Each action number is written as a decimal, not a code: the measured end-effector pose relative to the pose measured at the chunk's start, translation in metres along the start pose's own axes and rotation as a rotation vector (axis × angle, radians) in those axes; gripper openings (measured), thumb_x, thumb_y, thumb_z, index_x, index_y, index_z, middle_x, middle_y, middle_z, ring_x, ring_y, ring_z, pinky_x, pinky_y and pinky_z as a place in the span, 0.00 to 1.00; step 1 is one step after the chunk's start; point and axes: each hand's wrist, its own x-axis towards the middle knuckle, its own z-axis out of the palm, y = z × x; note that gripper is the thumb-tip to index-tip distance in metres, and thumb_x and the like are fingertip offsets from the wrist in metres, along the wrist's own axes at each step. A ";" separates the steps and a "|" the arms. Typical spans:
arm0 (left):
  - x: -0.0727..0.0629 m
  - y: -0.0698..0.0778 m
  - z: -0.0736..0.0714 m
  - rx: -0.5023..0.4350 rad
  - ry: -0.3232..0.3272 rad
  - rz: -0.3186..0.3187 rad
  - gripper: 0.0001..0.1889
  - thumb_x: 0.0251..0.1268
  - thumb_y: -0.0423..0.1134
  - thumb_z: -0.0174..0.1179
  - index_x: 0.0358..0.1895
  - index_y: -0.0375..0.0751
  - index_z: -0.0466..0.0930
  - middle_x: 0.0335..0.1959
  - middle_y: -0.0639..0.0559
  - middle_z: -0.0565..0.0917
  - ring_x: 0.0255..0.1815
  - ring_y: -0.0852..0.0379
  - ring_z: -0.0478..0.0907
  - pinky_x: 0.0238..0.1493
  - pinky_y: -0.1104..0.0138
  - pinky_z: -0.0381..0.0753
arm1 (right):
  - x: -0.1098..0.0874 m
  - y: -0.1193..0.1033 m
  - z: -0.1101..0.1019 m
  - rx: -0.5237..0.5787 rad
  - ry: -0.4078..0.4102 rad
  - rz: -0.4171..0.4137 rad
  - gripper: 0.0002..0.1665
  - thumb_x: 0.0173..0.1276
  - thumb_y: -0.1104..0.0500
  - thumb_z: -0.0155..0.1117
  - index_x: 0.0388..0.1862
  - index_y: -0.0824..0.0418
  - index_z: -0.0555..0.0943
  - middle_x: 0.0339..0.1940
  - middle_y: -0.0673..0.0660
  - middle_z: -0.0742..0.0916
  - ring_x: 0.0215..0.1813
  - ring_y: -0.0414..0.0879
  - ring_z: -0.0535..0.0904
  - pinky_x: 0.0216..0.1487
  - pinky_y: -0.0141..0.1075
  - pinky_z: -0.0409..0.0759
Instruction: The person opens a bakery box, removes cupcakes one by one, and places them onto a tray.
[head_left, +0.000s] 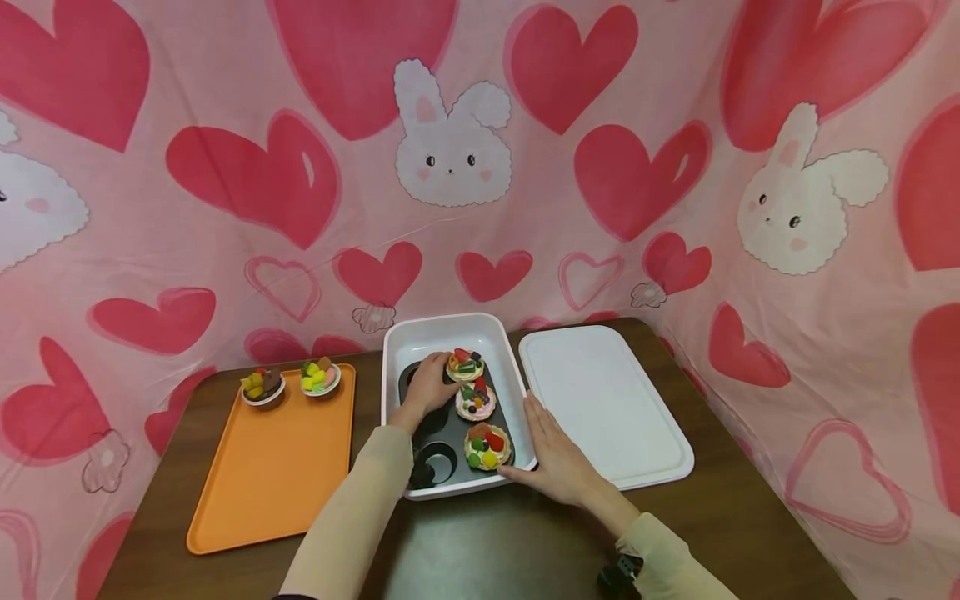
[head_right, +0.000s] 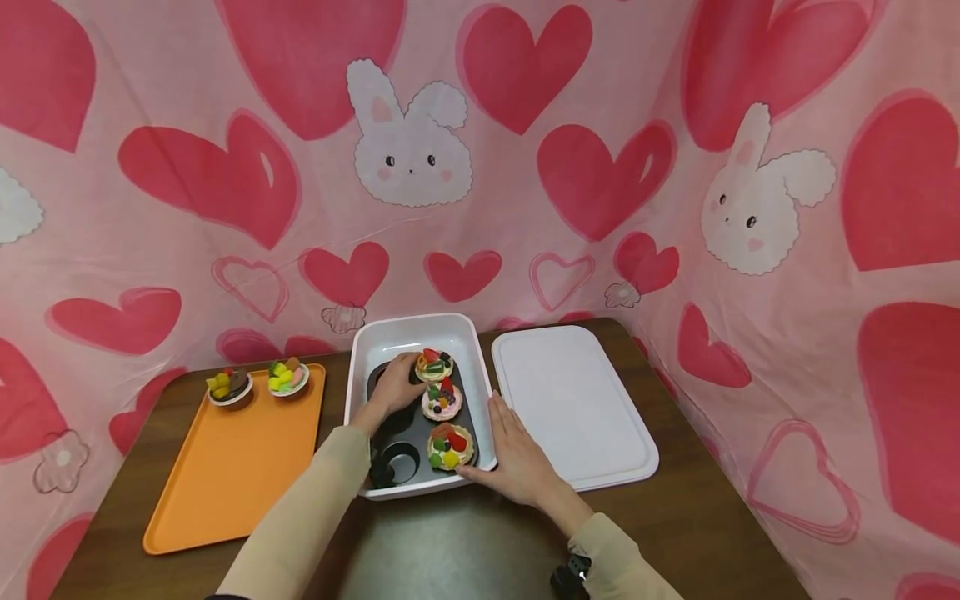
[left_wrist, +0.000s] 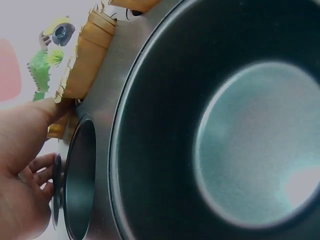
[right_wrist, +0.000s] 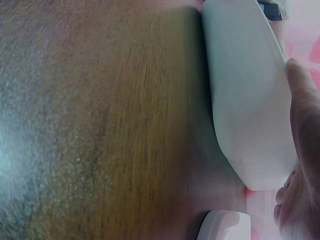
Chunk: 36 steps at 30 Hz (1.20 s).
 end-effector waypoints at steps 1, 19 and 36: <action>0.000 0.000 0.000 0.002 0.004 0.000 0.34 0.64 0.44 0.70 0.71 0.34 0.70 0.71 0.34 0.72 0.73 0.38 0.68 0.75 0.45 0.66 | 0.000 0.000 0.000 0.000 -0.001 -0.001 0.75 0.56 0.16 0.56 0.85 0.54 0.35 0.87 0.54 0.44 0.86 0.55 0.46 0.80 0.56 0.57; 0.005 0.000 0.004 -0.074 0.029 0.064 0.33 0.59 0.41 0.74 0.65 0.28 0.75 0.68 0.32 0.73 0.71 0.37 0.69 0.75 0.46 0.67 | 0.000 0.002 0.001 0.003 0.011 -0.021 0.75 0.56 0.15 0.54 0.85 0.57 0.36 0.87 0.56 0.46 0.86 0.56 0.47 0.80 0.56 0.57; 0.002 0.005 0.001 -0.343 0.111 -0.004 0.37 0.59 0.46 0.75 0.68 0.33 0.71 0.65 0.36 0.77 0.69 0.40 0.73 0.73 0.47 0.69 | 0.000 0.002 0.002 -0.017 0.018 -0.031 0.75 0.56 0.14 0.52 0.85 0.56 0.35 0.87 0.56 0.45 0.86 0.54 0.45 0.82 0.52 0.53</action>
